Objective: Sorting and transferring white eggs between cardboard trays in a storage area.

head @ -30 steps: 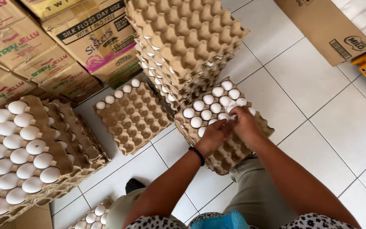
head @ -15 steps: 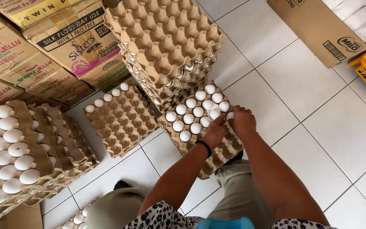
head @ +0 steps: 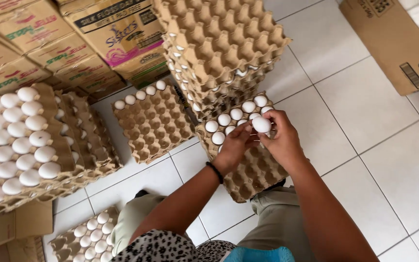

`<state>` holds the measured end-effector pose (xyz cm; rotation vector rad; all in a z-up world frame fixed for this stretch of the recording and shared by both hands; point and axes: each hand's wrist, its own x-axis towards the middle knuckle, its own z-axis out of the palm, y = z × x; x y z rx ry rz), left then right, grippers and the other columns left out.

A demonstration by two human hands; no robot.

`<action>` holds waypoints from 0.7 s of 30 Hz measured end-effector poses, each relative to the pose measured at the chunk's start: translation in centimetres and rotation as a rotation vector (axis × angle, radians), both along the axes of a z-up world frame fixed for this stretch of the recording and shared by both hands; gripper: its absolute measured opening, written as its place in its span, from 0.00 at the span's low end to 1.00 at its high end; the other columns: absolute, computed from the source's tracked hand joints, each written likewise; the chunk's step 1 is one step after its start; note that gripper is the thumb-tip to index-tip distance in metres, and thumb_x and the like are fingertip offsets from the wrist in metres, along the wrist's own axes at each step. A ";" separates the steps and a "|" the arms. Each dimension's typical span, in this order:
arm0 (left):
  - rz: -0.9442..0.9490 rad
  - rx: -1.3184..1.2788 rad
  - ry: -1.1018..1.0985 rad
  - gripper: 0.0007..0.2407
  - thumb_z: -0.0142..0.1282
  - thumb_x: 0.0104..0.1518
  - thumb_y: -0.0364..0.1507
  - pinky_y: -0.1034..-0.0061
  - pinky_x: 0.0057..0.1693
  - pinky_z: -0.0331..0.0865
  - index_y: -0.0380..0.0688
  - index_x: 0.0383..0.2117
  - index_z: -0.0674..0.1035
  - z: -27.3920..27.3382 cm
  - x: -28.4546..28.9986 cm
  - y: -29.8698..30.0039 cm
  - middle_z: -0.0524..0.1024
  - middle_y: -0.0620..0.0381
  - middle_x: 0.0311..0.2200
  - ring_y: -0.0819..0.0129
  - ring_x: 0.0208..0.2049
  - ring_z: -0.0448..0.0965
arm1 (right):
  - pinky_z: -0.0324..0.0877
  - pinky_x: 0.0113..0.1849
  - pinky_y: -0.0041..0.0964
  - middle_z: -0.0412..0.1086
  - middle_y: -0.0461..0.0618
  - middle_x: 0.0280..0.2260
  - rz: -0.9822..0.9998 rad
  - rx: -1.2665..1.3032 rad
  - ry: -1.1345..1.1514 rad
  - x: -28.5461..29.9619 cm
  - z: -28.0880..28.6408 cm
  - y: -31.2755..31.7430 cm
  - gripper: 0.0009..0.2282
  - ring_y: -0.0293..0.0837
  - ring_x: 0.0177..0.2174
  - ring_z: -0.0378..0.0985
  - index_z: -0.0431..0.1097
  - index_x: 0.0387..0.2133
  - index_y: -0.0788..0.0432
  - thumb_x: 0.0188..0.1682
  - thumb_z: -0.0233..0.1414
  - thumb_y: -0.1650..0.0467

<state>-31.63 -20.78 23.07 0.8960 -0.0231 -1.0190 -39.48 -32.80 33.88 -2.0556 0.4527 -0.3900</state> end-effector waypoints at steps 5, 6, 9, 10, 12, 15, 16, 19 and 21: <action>0.023 -0.210 -0.027 0.16 0.48 0.69 0.30 0.70 0.58 0.74 0.39 0.61 0.73 5.2 2.6 5.8 0.78 0.55 0.51 0.68 0.50 0.79 | 0.71 0.49 0.42 0.67 0.52 0.49 0.132 -0.260 -0.225 1.0 2.0 3.8 0.24 0.49 0.49 0.74 0.63 0.48 0.58 0.39 0.62 0.83; 0.020 -0.249 -0.019 0.16 0.49 0.68 0.29 0.71 0.59 0.73 0.40 0.60 0.73 6.0 2.9 6.6 0.77 0.58 0.53 0.69 0.52 0.79 | 0.70 0.52 0.43 0.66 0.52 0.49 0.182 -0.369 -0.340 1.2 2.1 4.3 0.24 0.49 0.51 0.72 0.62 0.48 0.57 0.39 0.61 0.83; 0.000 -0.306 -0.048 0.15 0.51 0.68 0.27 0.71 0.60 0.73 0.42 0.61 0.74 5.9 3.7 7.7 0.77 0.59 0.53 0.71 0.52 0.77 | 0.71 0.53 0.41 0.63 0.52 0.52 0.234 -0.411 -0.356 1.3 1.5 5.2 0.24 0.48 0.53 0.71 0.61 0.48 0.57 0.41 0.61 0.85; 0.007 -0.309 -0.041 0.15 0.51 0.68 0.27 0.71 0.60 0.73 0.42 0.61 0.74 6.0 4.1 8.3 0.77 0.59 0.53 0.71 0.52 0.77 | 0.71 0.53 0.41 0.63 0.52 0.52 0.241 -0.412 -0.349 1.4 1.3 5.5 0.24 0.48 0.53 0.71 0.61 0.48 0.57 0.41 0.61 0.85; -0.033 -0.245 -0.181 0.15 0.53 0.68 0.26 0.73 0.58 0.74 0.43 0.61 0.75 6.4 4.9 9.4 0.78 0.57 0.52 0.72 0.49 0.77 | 0.71 0.55 0.42 0.59 0.52 0.55 0.234 -0.171 -0.302 1.7 1.0 6.1 0.24 0.48 0.54 0.69 0.61 0.48 0.58 0.41 0.60 0.85; 0.003 -0.251 -0.130 0.15 0.55 0.65 0.26 0.75 0.57 0.75 0.42 0.58 0.77 6.3 5.6 10.5 0.79 0.57 0.51 0.73 0.49 0.79 | 0.73 0.55 0.38 0.58 0.51 0.56 0.278 -0.016 -0.315 2.5 0.2 7.0 0.24 0.44 0.56 0.69 0.59 0.51 0.58 0.44 0.61 0.83; 0.011 -0.250 -0.127 0.15 0.55 0.65 0.26 0.75 0.57 0.75 0.42 0.58 0.77 6.3 5.7 10.8 0.79 0.57 0.51 0.73 0.49 0.79 | 0.73 0.55 0.38 0.58 0.51 0.56 0.285 -0.015 -0.311 2.7 0.0 7.3 0.24 0.44 0.56 0.69 0.59 0.51 0.58 0.44 0.61 0.83; 0.034 -0.218 -0.080 0.15 0.57 0.64 0.26 0.78 0.53 0.76 0.41 0.57 0.78 6.0 6.1 11.7 0.79 0.57 0.49 0.75 0.44 0.78 | 0.72 0.56 0.38 0.58 0.52 0.57 0.309 0.183 -0.316 3.3 -0.2 8.1 0.22 0.42 0.56 0.70 0.58 0.51 0.58 0.48 0.59 0.81; 0.043 -0.211 -0.192 0.15 0.60 0.65 0.26 0.78 0.51 0.74 0.42 0.58 0.80 5.7 6.5 12.3 0.79 0.55 0.45 0.74 0.41 0.76 | 0.70 0.58 0.38 0.63 0.53 0.56 0.229 0.460 -0.258 3.5 -0.2 8.7 0.21 0.42 0.55 0.71 0.58 0.54 0.59 0.51 0.58 0.79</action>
